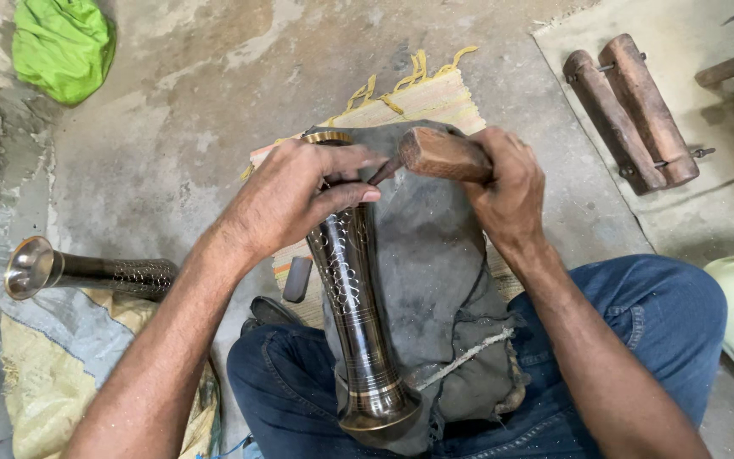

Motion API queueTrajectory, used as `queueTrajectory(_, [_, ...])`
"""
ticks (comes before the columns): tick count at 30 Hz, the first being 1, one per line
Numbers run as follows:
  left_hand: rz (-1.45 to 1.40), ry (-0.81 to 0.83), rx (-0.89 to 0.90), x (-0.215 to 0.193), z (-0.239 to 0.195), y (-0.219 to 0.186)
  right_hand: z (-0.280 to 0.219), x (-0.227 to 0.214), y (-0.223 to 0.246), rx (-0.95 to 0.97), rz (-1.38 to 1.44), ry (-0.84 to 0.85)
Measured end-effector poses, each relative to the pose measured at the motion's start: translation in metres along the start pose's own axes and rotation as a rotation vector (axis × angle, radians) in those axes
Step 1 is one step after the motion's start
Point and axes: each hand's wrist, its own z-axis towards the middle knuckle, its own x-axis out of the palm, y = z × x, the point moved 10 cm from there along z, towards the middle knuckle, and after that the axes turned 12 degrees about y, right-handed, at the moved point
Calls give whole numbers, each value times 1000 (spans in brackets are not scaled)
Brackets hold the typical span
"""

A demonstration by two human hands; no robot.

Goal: The person sits on the floor and uses a wooden mallet and metal chisel to engrave a decorative pattern onto a brass vase. They repeatedly strike the chisel to create a floral design on the vase's surface.

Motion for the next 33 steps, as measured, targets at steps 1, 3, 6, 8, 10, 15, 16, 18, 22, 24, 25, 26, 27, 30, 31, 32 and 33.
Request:
queueTrajectory(1, [-4, -21, 1, -1, -2, -1, 0, -3, 7, 7, -143, 19])
queueTrajectory(3, [-26, -68, -50, -1, -10, 3, 5, -10, 18, -42, 115, 37])
queueTrajectory(6, [-70, -155, -131, -3, -18, 12, 14, -21, 31, 41, -52, 97])
queueTrajectory(8, [-97, -236, -105, -4, -25, 9, 18, -25, 32, 159, -72, 182])
queueTrajectory(10, [-121, -292, -175, -3, -31, 16, 29, -22, 28, 284, 181, 301])
queueTrajectory(15, [-189, -411, -250, -2, -44, 26, 57, -27, 69, 101, -105, 450])
queueTrajectory(16, [-205, -431, -287, 1, -47, 29, 62, -25, 70, 127, -30, 474])
queueTrajectory(18, [-251, -493, -291, 3, -53, 30, 72, -24, 83, 38, -222, 509])
queueTrajectory(22, [-378, -625, -289, 10, -64, 36, 92, -26, 98, -48, -239, 535])
queueTrajectory(24, [-405, -661, -320, 12, -67, 40, 98, -22, 118, -215, -477, 522])
queueTrajectory(25, [-403, -674, -325, 13, -68, 40, 100, -20, 128, -300, -598, 510])
queueTrajectory(26, [-406, -689, -338, 16, -72, 40, 105, -20, 129, -263, -494, 523])
queueTrajectory(27, [-440, -715, -316, 18, -74, 40, 109, -19, 129, -226, -390, 535])
queueTrajectory(30, [-495, -804, -261, 22, -82, 39, 106, -18, 151, -388, -488, 468])
queueTrajectory(31, [-484, -841, -247, 23, -84, 38, 100, -17, 160, -486, -590, 422])
queueTrajectory(32, [-480, -879, -239, 25, -88, 38, 100, -16, 158, -457, -543, 438])
queueTrajectory(33, [-502, -901, -249, 29, -91, 41, 99, -16, 156, -428, -497, 452])
